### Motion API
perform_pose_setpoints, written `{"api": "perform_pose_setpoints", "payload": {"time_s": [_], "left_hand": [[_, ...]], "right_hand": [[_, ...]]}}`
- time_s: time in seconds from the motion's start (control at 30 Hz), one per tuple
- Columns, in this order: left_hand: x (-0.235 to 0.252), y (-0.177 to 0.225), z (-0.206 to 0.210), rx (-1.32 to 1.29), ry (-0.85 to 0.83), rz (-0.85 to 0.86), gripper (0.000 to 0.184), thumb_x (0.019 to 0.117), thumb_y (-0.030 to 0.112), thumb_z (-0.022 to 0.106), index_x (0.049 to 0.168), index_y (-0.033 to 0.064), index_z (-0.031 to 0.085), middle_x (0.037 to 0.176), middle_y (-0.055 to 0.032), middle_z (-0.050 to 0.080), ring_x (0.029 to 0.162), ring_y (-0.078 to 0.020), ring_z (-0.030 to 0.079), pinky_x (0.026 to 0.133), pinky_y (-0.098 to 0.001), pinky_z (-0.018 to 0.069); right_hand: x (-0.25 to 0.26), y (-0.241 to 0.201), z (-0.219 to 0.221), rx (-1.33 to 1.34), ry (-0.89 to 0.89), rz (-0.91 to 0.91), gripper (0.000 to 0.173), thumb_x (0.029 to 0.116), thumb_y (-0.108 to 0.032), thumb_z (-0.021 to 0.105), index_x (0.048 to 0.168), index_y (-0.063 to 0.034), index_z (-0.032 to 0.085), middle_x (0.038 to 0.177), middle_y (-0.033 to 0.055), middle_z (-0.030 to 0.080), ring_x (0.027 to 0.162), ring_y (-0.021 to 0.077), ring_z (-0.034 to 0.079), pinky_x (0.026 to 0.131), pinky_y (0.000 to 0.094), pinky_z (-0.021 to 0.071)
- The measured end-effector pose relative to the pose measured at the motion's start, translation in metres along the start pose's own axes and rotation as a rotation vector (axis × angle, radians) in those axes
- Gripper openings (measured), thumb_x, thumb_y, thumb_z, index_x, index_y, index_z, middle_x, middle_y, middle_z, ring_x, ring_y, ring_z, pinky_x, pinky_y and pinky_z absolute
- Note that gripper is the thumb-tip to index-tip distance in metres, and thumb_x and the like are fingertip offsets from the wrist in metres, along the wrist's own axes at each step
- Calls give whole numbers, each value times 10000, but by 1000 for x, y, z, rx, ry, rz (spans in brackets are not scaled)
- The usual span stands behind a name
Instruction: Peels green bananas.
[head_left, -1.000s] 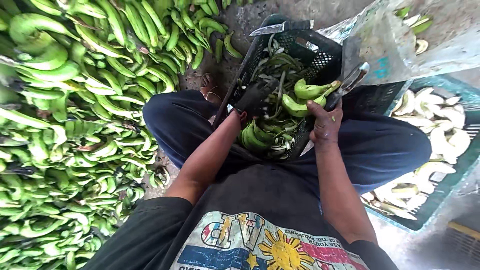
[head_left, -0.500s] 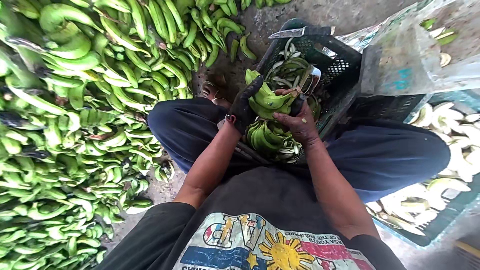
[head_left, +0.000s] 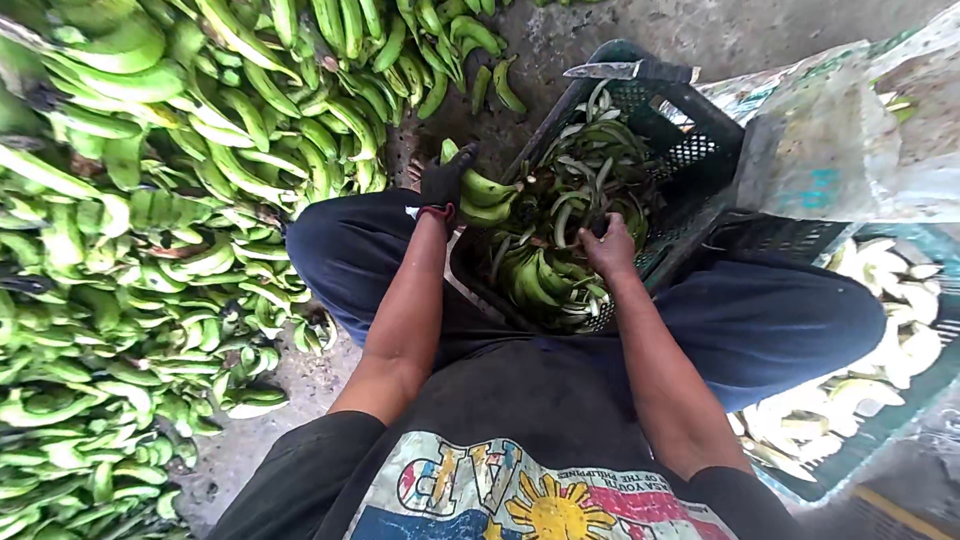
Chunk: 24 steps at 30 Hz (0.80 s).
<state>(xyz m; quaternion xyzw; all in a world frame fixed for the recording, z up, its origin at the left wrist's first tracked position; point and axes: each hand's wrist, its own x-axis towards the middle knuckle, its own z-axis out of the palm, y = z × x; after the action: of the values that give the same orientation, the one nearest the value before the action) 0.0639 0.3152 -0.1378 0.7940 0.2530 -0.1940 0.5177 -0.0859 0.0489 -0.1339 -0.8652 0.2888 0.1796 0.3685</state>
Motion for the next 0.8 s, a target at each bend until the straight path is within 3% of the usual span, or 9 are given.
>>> {"api": "perform_pose_setpoints", "payload": {"time_s": [0.07,0.17,0.27,0.37,0.43,0.53,0.67,0.77,0.8], "left_hand": [[9,-11,3,-34,-38,-38,671,919,582,675,1341,63,609,1264,-167,657,1158,-262,638,1005,-484,514],[7,-6,5,-67,-44,-56,626,949,537,660,1346,57,598,1263,-161,656,1134,-235,645,983,-455,525],[13,-13,5,-62,-37,-60,622,951,526,664,1339,44,603,1263,-169,654,1143,-240,641,989,-451,525],[24,-18,5,-123,-90,-59,548,973,515,632,1300,77,640,1244,-136,671,1127,-208,655,974,-441,540],[25,-21,4,-92,-136,-20,506,1013,511,559,1322,120,648,1279,-110,667,1168,-185,643,1003,-436,528],[23,-21,4,-157,-143,-17,477,1016,497,563,1307,131,654,1229,-93,679,1108,-167,660,957,-412,551],[17,-20,4,-301,-158,-41,451,1020,458,578,1322,130,638,1218,-86,680,1090,-163,668,932,-397,565],[22,-24,6,-398,-173,-92,448,1016,460,576,1327,140,614,1175,-89,685,1049,-188,681,876,-425,590],[21,-24,6,-416,-200,-116,438,1027,458,554,1332,148,607,1163,-83,686,1035,-187,683,862,-423,595]], "right_hand": [[17,7,-3,-130,-13,22,657,938,-360,739,1412,46,533,1430,331,502,1356,498,473,1106,652,402],[42,-17,-33,-263,176,-183,621,950,-378,682,1403,29,564,1482,312,482,1407,507,414,1140,655,357],[90,-59,-69,-355,314,-375,660,970,-322,623,1505,23,449,1546,304,425,1467,488,354,1172,641,319],[150,-88,-87,-491,305,-409,760,961,-274,613,1616,-53,297,1634,262,326,1530,474,251,1190,675,251],[186,-92,-90,-582,241,-389,737,965,-250,616,1622,-114,310,1632,239,349,1501,505,292,1131,757,241],[214,-92,-90,-661,261,-386,498,1027,-245,503,1519,-165,497,1527,229,494,1408,518,425,1057,821,236],[185,-86,-81,-583,313,-426,464,1091,-341,362,1415,-76,560,1412,250,588,1369,482,488,1104,746,263],[123,-69,-54,-243,148,-544,457,1110,-299,376,1443,-23,524,1359,233,609,1261,333,607,1093,496,475],[95,-62,-41,-112,83,-534,445,1113,-286,393,1446,-21,526,1311,216,639,1177,286,651,1040,448,518]]}}
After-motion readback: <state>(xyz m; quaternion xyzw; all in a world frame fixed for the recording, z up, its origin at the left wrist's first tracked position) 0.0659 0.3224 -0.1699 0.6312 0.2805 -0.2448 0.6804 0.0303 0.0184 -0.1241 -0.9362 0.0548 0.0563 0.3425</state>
